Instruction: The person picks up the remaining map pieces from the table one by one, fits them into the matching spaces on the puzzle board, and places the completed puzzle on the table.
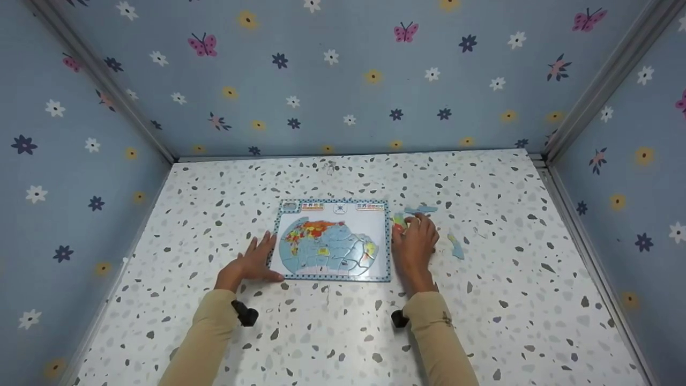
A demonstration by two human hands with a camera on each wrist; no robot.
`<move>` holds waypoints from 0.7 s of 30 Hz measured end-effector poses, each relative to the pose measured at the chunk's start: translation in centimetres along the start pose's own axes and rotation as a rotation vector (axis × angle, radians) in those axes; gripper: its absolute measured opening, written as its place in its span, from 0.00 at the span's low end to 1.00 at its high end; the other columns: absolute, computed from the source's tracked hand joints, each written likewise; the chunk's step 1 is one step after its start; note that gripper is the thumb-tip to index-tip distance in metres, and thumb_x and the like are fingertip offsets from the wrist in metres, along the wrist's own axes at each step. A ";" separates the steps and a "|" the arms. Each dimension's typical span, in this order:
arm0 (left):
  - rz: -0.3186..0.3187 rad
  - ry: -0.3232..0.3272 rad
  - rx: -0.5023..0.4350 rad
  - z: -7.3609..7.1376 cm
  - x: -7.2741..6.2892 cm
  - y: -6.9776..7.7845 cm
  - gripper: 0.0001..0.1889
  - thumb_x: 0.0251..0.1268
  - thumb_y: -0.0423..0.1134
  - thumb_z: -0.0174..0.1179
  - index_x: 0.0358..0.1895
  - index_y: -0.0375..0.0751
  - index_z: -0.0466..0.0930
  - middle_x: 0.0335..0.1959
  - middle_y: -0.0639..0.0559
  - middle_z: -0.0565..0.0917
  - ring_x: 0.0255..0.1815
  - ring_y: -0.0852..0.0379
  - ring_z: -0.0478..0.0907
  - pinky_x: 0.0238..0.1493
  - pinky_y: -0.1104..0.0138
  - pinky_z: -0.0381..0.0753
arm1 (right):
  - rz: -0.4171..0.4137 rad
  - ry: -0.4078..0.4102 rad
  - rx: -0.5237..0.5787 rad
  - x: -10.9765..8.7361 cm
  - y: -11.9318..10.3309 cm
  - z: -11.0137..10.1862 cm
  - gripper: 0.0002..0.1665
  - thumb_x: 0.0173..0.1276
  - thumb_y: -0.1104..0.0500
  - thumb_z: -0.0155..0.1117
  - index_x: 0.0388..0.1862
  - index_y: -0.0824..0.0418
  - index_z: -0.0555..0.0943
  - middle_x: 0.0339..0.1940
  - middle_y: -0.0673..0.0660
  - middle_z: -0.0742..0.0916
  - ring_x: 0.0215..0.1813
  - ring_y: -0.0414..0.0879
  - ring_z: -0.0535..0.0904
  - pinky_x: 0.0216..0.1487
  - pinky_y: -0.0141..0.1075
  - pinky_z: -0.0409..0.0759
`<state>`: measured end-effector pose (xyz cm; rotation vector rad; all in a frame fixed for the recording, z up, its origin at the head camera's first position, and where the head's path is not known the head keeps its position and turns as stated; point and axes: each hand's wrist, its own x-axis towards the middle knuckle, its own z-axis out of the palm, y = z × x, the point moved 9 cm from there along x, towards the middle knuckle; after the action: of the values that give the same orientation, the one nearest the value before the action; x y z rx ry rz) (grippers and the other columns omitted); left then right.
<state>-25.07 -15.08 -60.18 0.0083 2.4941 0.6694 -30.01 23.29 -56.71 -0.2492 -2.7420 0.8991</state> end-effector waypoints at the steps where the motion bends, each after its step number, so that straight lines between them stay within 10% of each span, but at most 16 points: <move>1: 0.000 0.001 0.005 0.0 0.0 0.0 0.60 0.48 0.51 0.73 0.78 0.48 0.37 0.79 0.50 0.33 0.79 0.43 0.26 0.73 0.38 0.31 | -0.006 0.002 0.002 0.0 -0.2 0.1 0.24 0.66 0.50 0.62 0.53 0.65 0.76 0.68 0.62 0.69 0.72 0.58 0.58 0.72 0.54 0.52; 21: -0.009 0.019 0.002 -0.1 0.0 0.0 0.60 0.48 0.51 0.73 0.78 0.48 0.37 0.79 0.50 0.34 0.79 0.42 0.27 0.73 0.38 0.30 | -0.093 -0.041 0.144 -0.2 -2.8 2.3 0.21 0.65 0.52 0.65 0.50 0.65 0.77 0.64 0.63 0.73 0.70 0.60 0.62 0.72 0.54 0.55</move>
<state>-25.06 -15.07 -60.10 -0.0087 2.5119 0.6660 -30.73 19.74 -56.82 -0.0769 -2.6840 1.0814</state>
